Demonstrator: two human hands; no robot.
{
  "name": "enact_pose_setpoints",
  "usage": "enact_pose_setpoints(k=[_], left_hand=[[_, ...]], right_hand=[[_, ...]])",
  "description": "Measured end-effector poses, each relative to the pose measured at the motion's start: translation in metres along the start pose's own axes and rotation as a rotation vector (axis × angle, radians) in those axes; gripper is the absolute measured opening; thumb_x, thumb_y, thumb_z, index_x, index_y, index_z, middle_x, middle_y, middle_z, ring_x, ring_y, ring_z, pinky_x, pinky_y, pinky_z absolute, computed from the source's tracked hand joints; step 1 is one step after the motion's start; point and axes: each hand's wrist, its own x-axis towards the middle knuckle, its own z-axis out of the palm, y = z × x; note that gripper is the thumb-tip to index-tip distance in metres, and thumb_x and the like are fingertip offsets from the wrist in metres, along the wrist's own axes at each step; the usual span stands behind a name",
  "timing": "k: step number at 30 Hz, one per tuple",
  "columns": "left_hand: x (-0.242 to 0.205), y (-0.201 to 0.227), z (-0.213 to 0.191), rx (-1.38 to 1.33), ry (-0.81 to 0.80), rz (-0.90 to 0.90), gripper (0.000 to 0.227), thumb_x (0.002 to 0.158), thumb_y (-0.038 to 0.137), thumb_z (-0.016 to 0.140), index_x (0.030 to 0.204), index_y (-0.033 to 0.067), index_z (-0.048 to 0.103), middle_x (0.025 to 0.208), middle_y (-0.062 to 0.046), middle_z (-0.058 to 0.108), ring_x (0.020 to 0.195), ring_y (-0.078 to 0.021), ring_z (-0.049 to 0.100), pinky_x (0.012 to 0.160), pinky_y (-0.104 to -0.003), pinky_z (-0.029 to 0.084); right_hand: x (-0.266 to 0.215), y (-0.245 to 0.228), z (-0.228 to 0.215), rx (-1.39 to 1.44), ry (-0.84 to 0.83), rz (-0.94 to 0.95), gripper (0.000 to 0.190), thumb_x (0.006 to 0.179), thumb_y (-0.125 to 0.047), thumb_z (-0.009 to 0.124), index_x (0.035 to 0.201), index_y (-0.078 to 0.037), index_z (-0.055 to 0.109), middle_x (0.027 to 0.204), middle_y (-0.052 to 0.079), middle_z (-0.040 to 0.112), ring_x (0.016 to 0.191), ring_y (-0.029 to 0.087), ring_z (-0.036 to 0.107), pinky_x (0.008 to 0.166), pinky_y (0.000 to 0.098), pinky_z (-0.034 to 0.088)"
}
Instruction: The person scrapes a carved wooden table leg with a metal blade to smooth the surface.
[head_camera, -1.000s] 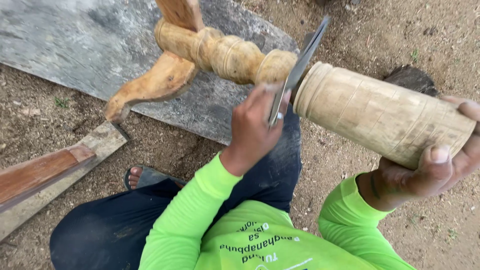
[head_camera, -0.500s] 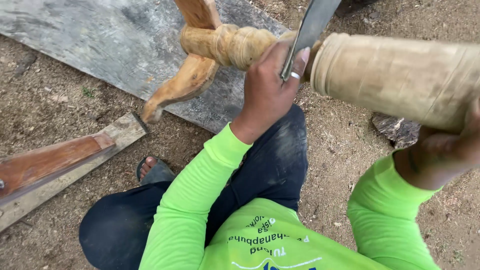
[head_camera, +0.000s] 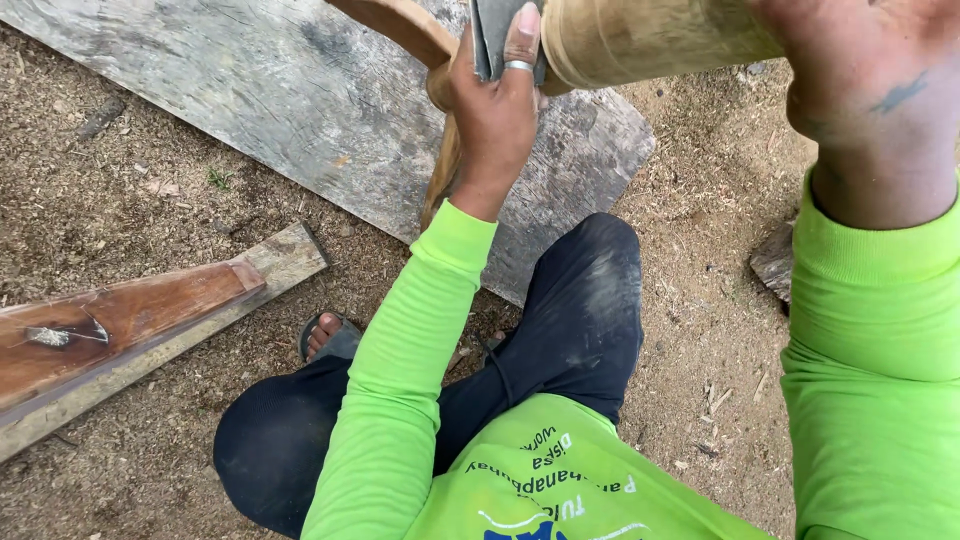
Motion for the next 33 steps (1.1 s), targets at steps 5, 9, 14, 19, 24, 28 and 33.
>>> enact_pose_setpoints(k=[5,9,14,19,24,28,33], left_hand=[[0.001,-0.024,-0.007,-0.010,-0.123,0.133,0.036,0.107,0.025,0.058,0.132,-0.0007,0.056,0.111,-0.011,0.071,0.089,-0.0120,0.074,0.071,-0.027,0.063],[-0.010,0.002,-0.008,0.000,-0.058,-0.198,0.033,0.104,0.020,0.058,0.130,-0.0017,0.059,0.101,-0.013,0.073,0.071,-0.0186,0.065,0.052,-0.030,0.053],[-0.030,0.002,0.001,0.182,-0.217,0.073,0.025,0.109,0.017,0.060,0.120,-0.0033,0.067,0.098,-0.010,0.073,0.087,-0.0158,0.070,0.074,-0.031,0.058],[-0.051,0.005,0.019,0.402,-0.381,0.175,0.022,0.110,0.020,0.060,0.114,-0.0006,0.066,0.093,-0.010,0.070,0.085,-0.0180,0.072,0.074,-0.034,0.057],[-0.074,-0.013,0.038,0.482,-0.428,0.078,0.021,0.107,0.022,0.062,0.112,0.0017,0.066,0.086,-0.012,0.069,0.076,-0.0237,0.072,0.069,-0.037,0.055],[-0.095,-0.018,0.053,0.516,-0.461,0.104,0.021,0.109,0.022,0.061,0.115,0.0021,0.065,0.091,-0.014,0.072,0.086,-0.0275,0.075,0.073,-0.039,0.057],[-0.115,-0.043,0.065,0.637,-0.433,0.223,0.023,0.109,0.022,0.059,0.121,0.0016,0.062,0.093,-0.016,0.073,0.085,-0.0292,0.077,0.073,-0.041,0.059]], right_hand=[[-0.060,0.036,0.031,0.228,0.242,0.094,0.028,0.109,0.002,0.063,0.135,-0.008,0.067,0.127,0.014,0.059,0.112,0.026,0.061,0.097,0.0400,0.051],[-0.111,0.056,0.032,1.269,0.292,0.774,0.052,0.096,-0.026,0.071,0.144,-0.009,0.059,0.136,0.006,0.061,0.132,0.020,0.060,0.123,0.0333,0.048],[-0.126,0.020,0.007,1.213,0.343,0.694,0.077,0.090,-0.035,0.075,0.156,-0.012,0.044,0.146,0.004,0.051,0.138,0.023,0.056,0.120,0.0398,0.046],[-0.164,0.008,0.021,1.073,0.535,0.699,0.074,0.089,-0.038,0.074,0.153,-0.011,0.048,0.147,0.005,0.050,0.131,0.023,0.059,0.112,0.0410,0.051],[-0.179,-0.001,0.045,0.846,0.849,0.623,0.074,0.087,-0.049,0.066,0.146,-0.006,0.054,0.153,0.013,0.051,0.117,0.025,0.065,0.092,0.0420,0.062],[-0.194,0.005,0.077,0.951,0.994,0.523,0.076,0.092,-0.063,0.059,0.142,-0.006,0.051,0.139,0.017,0.059,0.117,0.029,0.070,0.088,0.0460,0.063],[-0.174,-0.005,0.107,1.173,1.438,0.370,0.107,0.081,-0.086,0.057,0.156,-0.015,0.028,0.143,0.020,0.057,0.129,0.032,0.061,0.115,0.0509,0.052]])
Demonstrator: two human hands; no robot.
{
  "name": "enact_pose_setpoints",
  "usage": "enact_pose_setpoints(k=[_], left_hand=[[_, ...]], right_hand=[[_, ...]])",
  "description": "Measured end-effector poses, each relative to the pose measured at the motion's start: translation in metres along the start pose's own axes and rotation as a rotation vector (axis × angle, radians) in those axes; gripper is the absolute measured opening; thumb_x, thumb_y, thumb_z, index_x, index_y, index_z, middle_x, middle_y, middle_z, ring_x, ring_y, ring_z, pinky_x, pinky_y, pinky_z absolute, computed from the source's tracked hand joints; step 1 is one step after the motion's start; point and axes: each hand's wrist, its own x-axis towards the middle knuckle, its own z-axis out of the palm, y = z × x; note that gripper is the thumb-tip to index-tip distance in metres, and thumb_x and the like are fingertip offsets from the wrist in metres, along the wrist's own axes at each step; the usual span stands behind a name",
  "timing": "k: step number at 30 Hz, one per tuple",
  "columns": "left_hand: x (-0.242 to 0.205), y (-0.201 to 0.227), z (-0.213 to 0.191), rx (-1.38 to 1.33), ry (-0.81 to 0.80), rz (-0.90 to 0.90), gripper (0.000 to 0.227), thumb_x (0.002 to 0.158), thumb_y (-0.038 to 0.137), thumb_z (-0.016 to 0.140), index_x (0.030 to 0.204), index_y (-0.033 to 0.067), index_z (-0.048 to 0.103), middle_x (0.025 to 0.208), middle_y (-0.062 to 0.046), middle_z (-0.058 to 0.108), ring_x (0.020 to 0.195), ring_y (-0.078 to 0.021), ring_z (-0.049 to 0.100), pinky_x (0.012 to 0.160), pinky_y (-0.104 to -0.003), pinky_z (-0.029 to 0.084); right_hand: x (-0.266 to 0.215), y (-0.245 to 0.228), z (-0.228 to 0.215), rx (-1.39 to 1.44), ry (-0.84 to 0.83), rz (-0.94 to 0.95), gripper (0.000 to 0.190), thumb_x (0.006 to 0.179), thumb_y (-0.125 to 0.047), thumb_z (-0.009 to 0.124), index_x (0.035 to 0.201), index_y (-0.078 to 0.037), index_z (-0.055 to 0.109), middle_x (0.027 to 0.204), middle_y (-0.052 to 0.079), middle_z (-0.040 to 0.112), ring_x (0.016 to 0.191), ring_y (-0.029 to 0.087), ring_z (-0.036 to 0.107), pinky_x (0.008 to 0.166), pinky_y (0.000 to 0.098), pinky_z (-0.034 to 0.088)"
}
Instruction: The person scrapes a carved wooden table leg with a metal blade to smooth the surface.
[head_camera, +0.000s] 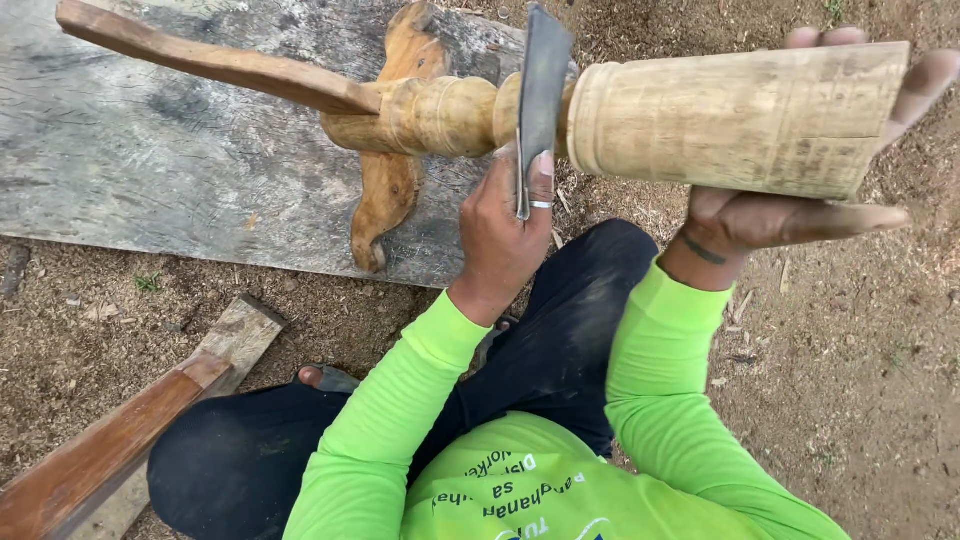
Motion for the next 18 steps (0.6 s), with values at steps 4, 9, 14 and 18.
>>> enact_pose_setpoints(k=[4,9,14,18], left_hand=[[-0.006,0.001,0.013,0.089,0.107,-0.028,0.023,0.109,0.021,0.059,0.119,0.0010,0.062,0.089,-0.016,0.073,0.082,-0.0303,0.077,0.070,-0.042,0.058],[-0.020,-0.006,0.045,0.219,0.183,0.142,0.027,0.111,0.021,0.057,0.126,-0.0016,0.059,0.103,-0.024,0.073,0.093,-0.0354,0.076,0.079,-0.043,0.062],[0.002,-0.025,0.064,0.248,0.102,0.063,0.022,0.107,0.017,0.058,0.122,0.0018,0.062,0.102,-0.021,0.076,0.090,-0.0321,0.078,0.079,-0.042,0.062],[-0.029,-0.019,0.076,0.194,0.070,0.073,0.025,0.105,0.012,0.062,0.127,0.0018,0.063,0.108,-0.021,0.076,0.095,-0.0324,0.079,0.083,-0.043,0.062]], right_hand=[[-0.010,0.009,-0.001,0.055,-0.044,0.020,0.100,0.084,-0.082,0.058,0.154,-0.019,0.023,0.147,0.017,0.055,0.138,0.035,0.057,0.119,0.0548,0.047],[-0.025,0.009,0.000,-0.106,-0.007,0.038,0.102,0.082,-0.073,0.071,0.160,-0.027,0.023,0.145,0.016,0.053,0.133,0.032,0.056,0.116,0.0537,0.043],[-0.042,0.018,-0.047,0.121,0.071,0.239,0.109,0.080,-0.067,0.078,0.158,-0.010,0.028,0.153,0.014,0.048,0.141,0.031,0.053,0.115,0.0593,0.051],[-0.046,0.015,-0.056,0.106,0.125,0.221,0.110,0.078,-0.069,0.078,0.157,-0.009,0.030,0.146,0.014,0.048,0.139,0.031,0.053,0.115,0.0594,0.053]])
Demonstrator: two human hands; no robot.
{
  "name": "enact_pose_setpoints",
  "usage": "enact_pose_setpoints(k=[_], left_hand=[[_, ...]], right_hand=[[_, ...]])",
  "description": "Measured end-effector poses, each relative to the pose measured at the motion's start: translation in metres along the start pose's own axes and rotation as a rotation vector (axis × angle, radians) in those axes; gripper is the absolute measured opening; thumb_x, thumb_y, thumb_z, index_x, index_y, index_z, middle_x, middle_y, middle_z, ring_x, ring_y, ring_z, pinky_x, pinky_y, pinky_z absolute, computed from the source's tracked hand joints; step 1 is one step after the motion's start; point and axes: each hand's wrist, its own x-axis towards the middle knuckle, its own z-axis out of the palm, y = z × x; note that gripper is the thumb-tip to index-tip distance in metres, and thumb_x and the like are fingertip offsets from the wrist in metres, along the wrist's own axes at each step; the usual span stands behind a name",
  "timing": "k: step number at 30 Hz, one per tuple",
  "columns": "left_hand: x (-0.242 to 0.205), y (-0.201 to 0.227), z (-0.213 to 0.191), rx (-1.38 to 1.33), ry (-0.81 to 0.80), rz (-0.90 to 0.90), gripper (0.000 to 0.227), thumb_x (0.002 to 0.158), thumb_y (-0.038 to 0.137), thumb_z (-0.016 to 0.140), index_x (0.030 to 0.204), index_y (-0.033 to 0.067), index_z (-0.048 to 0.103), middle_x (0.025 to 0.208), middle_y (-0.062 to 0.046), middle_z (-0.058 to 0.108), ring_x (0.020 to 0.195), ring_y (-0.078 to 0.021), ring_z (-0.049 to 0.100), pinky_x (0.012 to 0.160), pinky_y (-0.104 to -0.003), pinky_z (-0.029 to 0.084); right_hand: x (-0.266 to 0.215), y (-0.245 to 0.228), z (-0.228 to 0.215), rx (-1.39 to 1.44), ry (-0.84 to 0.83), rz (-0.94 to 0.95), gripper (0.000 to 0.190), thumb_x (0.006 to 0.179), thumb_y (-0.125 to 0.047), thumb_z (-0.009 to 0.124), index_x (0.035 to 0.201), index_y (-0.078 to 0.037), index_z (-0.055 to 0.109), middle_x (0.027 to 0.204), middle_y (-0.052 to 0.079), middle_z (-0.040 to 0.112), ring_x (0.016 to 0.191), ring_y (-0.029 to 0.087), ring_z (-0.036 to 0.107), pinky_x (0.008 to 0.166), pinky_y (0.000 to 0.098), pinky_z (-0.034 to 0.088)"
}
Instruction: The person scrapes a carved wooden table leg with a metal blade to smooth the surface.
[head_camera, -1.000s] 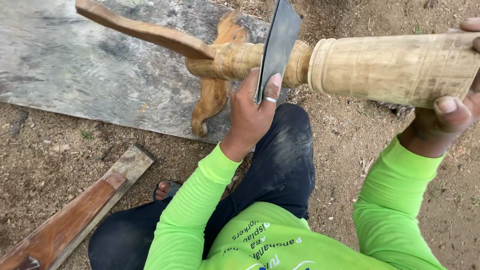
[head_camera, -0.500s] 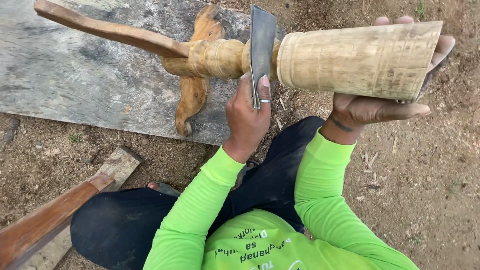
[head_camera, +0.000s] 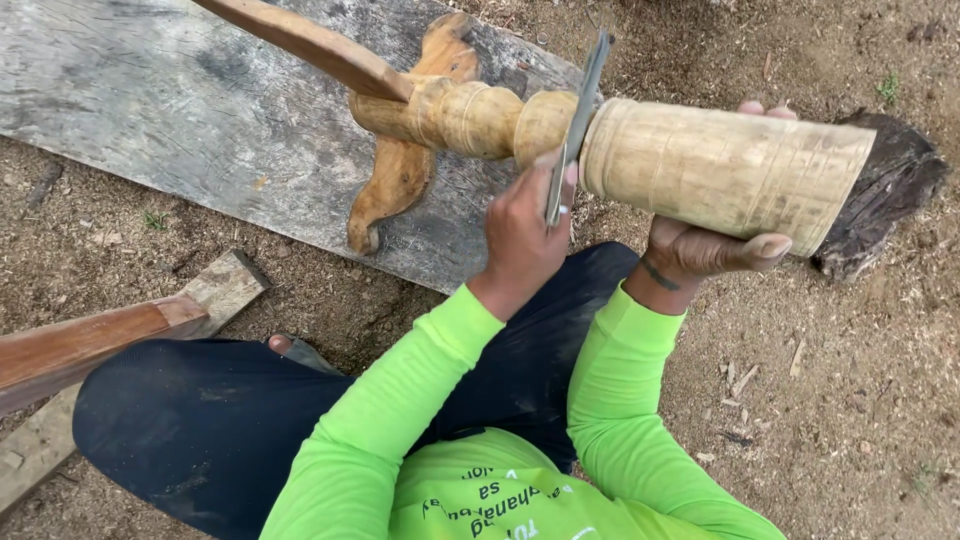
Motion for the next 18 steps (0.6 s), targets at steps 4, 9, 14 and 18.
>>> enact_pose_setpoints(k=[4,9,14,18], left_hand=[[0.000,-0.011,0.012,0.125,0.028,0.165,0.043,0.093,0.006,0.063,0.135,-0.0002,0.058,0.118,-0.022,0.074,0.105,-0.0353,0.075,0.094,-0.045,0.061],[-0.025,-0.003,0.011,0.057,-0.025,0.014,0.037,0.097,0.003,0.070,0.133,0.0010,0.062,0.119,-0.021,0.073,0.106,-0.0357,0.076,0.092,-0.043,0.061],[-0.016,-0.016,0.020,0.091,-0.062,0.084,0.044,0.089,0.003,0.069,0.132,-0.0005,0.060,0.120,-0.021,0.071,0.103,-0.0378,0.075,0.091,-0.044,0.061],[-0.032,-0.009,0.023,0.019,-0.092,0.088,0.046,0.092,0.001,0.065,0.138,-0.0015,0.058,0.126,-0.021,0.071,0.102,-0.0355,0.076,0.091,-0.042,0.062]], right_hand=[[-0.009,0.000,-0.023,0.059,0.032,0.021,0.108,0.080,-0.067,0.076,0.159,-0.010,0.031,0.147,0.013,0.049,0.136,0.030,0.052,0.114,0.0572,0.051],[-0.011,-0.002,-0.022,0.054,0.042,-0.007,0.106,0.080,-0.070,0.073,0.158,-0.010,0.035,0.144,0.014,0.053,0.136,0.029,0.057,0.114,0.0570,0.054],[-0.024,-0.005,-0.038,0.047,0.135,0.030,0.107,0.079,-0.071,0.073,0.157,-0.008,0.035,0.145,0.013,0.053,0.136,0.030,0.056,0.116,0.0573,0.051],[-0.029,-0.010,-0.046,0.053,0.127,0.036,0.109,0.079,-0.074,0.072,0.159,-0.009,0.034,0.148,0.013,0.052,0.140,0.030,0.056,0.116,0.0581,0.047]])
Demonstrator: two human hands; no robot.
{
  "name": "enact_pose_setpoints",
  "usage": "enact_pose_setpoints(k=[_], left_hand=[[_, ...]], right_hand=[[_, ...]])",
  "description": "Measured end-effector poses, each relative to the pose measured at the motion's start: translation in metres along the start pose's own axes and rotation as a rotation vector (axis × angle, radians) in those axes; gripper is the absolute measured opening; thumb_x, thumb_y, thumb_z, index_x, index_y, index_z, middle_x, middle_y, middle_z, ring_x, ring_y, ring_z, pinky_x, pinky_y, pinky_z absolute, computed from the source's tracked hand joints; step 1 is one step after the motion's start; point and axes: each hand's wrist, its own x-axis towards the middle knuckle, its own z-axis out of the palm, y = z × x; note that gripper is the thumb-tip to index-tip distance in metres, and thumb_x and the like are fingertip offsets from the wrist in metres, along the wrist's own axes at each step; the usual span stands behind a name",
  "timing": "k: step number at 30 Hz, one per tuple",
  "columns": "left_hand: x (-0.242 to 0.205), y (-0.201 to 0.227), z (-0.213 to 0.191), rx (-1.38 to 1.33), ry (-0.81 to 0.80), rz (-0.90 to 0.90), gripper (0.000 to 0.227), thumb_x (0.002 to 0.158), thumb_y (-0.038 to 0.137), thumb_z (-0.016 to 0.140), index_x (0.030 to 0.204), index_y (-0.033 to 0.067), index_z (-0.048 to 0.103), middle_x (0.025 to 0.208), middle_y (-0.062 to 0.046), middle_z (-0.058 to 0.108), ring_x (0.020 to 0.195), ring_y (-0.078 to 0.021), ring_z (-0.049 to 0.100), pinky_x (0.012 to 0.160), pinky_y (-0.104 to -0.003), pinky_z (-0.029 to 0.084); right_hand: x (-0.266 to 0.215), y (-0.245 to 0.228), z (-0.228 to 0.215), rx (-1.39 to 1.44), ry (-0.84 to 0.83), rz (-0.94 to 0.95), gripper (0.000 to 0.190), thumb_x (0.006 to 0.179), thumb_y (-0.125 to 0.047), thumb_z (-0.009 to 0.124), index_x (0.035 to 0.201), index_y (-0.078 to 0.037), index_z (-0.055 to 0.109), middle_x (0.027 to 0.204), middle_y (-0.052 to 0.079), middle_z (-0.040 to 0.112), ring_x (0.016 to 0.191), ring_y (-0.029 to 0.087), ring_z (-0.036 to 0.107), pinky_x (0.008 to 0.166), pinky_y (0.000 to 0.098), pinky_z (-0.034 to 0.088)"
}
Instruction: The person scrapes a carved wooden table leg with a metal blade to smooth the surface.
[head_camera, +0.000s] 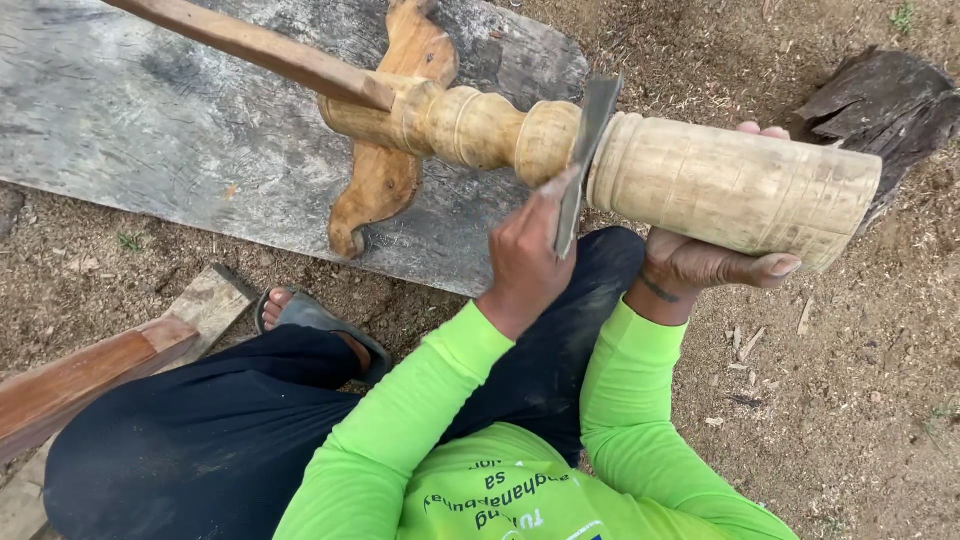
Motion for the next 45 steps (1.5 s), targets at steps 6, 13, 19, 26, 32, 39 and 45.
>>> enact_pose_setpoints(k=[6,13,19,26,32,39,45], left_hand=[[0.017,-0.002,0.011,0.059,-0.016,0.089,0.039,0.093,0.005,0.064,0.132,-0.0016,0.061,0.112,-0.019,0.075,0.090,-0.0319,0.077,0.077,-0.040,0.061],[0.005,-0.035,-0.012,-0.457,-0.110,-0.353,0.026,0.107,0.022,0.058,0.118,0.0011,0.069,0.083,-0.009,0.074,0.070,-0.0144,0.074,0.058,-0.030,0.058],[0.002,-0.085,-0.039,-0.560,0.085,-0.517,0.031,0.108,0.027,0.061,0.115,-0.0026,0.070,0.089,-0.005,0.067,0.078,-0.0126,0.062,0.066,-0.028,0.049],[0.018,-0.154,-0.070,-0.143,0.218,-0.388,0.033,0.108,0.026,0.061,0.117,-0.0052,0.067,0.147,-0.021,0.030,0.136,-0.0353,0.041,0.107,-0.046,0.049],[0.047,-0.162,-0.097,-0.559,0.333,-0.350,0.059,0.091,0.013,0.069,0.143,0.0068,0.042,0.151,-0.018,0.032,0.137,-0.0410,0.045,0.117,-0.057,0.040],[0.058,-0.209,-0.119,-1.159,0.462,-0.551,0.068,0.083,0.010,0.072,0.145,-0.0060,0.052,0.135,-0.021,0.058,0.131,-0.0359,0.058,0.120,-0.048,0.045],[0.100,-0.198,-0.159,-1.110,0.382,-0.379,0.057,0.079,0.015,0.068,0.134,0.0012,0.059,0.121,-0.015,0.065,0.123,-0.0321,0.062,0.113,-0.048,0.051]], right_hand=[[-0.014,-0.010,-0.035,-0.082,0.098,0.031,0.110,0.079,-0.073,0.070,0.161,-0.013,0.027,0.158,0.018,0.048,0.143,0.037,0.053,0.116,0.0629,0.039],[-0.020,-0.070,-0.059,-0.155,0.070,0.086,0.118,0.069,-0.083,0.069,0.160,-0.021,0.025,0.160,0.015,0.047,0.145,0.039,0.050,0.125,0.0658,0.042],[-0.009,-0.120,-0.069,-0.476,-0.060,0.297,0.112,0.078,-0.068,0.087,0.158,-0.010,0.034,0.137,0.012,0.053,0.133,0.030,0.054,0.119,0.0484,0.046],[-0.002,-0.136,-0.045,-0.723,-0.074,0.350,0.078,0.086,-0.030,0.081,0.147,-0.003,0.042,0.120,0.010,0.051,0.116,0.025,0.058,0.105,0.0386,0.052],[-0.001,-0.125,-0.043,-0.675,-0.050,0.268,0.073,0.082,-0.029,0.072,0.144,-0.001,0.045,0.118,0.012,0.053,0.112,0.027,0.059,0.099,0.0379,0.052],[-0.009,-0.124,-0.043,-0.655,0.010,0.269,0.075,0.080,-0.030,0.071,0.144,-0.002,0.044,0.115,0.012,0.053,0.111,0.027,0.059,0.096,0.0382,0.053],[-0.035,-0.097,-0.040,-0.687,-0.043,0.242,0.071,0.083,-0.031,0.071,0.142,-0.006,0.043,0.110,0.010,0.051,0.107,0.026,0.058,0.090,0.0350,0.052]])
